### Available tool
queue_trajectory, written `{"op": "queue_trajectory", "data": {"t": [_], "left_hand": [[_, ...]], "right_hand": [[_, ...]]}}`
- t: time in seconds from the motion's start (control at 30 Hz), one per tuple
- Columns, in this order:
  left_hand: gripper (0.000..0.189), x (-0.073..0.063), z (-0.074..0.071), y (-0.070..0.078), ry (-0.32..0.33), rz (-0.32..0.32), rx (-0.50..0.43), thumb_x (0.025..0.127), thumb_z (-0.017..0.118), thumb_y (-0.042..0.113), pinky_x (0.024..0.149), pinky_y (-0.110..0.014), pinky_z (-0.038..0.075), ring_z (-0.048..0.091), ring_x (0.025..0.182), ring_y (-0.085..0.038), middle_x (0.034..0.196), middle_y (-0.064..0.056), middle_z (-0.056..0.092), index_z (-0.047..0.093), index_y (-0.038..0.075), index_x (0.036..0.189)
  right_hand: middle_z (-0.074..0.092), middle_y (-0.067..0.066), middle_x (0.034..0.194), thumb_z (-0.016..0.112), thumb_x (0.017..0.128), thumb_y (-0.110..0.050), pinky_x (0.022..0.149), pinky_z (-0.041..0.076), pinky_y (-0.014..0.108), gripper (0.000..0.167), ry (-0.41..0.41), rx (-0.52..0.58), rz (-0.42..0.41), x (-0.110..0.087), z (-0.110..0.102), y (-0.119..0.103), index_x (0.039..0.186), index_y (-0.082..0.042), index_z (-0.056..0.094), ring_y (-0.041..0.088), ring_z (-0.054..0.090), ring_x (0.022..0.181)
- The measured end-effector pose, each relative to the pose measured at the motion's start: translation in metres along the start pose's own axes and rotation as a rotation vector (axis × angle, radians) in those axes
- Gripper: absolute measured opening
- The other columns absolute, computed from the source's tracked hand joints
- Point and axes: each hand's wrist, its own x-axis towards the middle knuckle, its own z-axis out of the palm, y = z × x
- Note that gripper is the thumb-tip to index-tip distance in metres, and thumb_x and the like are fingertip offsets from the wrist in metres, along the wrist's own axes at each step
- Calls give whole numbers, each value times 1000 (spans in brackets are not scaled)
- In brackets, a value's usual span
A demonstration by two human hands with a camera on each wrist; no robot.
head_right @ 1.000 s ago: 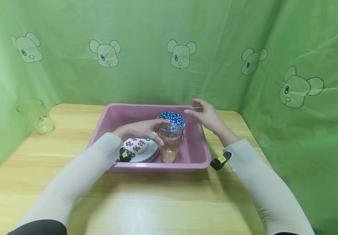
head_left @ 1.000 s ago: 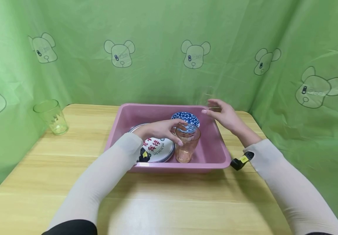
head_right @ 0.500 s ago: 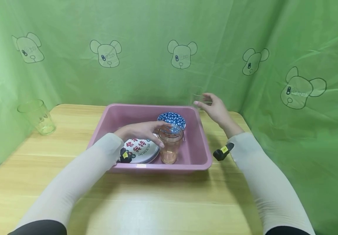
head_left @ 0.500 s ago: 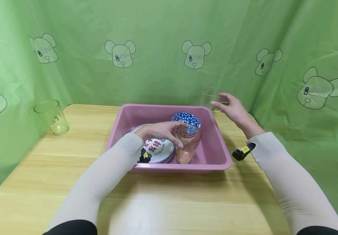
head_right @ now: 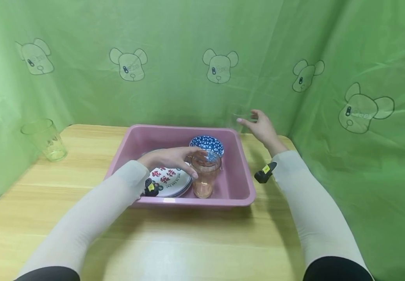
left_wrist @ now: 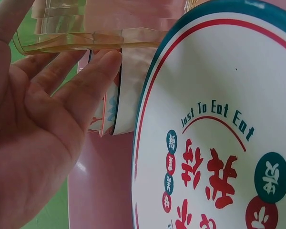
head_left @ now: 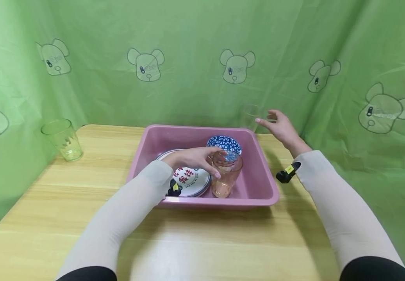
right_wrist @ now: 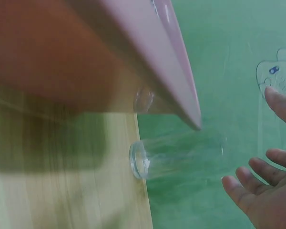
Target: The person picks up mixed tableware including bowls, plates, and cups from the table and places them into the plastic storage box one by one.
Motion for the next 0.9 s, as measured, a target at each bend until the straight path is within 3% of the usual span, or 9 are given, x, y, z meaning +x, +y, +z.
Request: {"op": "queue_trajectory", "data": {"t": [0.57, 0.9], "left_hand": [[87, -1, -1, -3, 7, -11, 48, 81, 82, 18, 101, -26, 45, 51, 126, -27, 142, -14, 47, 31, 3, 150], [85, -1, 0, -4, 11, -3, 65, 82, 81, 18, 102, -27, 44, 49, 127, -24, 139, -13, 50, 32, 3, 149]], "right_hand": [[14, 22, 160, 63, 82, -67, 112, 20, 64, 117, -94, -43, 89, 44, 9, 16, 156, -9, -7, 46, 20, 142], [5, 26, 160, 68, 81, -64, 113, 14, 64, 124, -139, 36, 143, 64, 16, 26, 154, -10, -18, 48, 10, 143]]}}
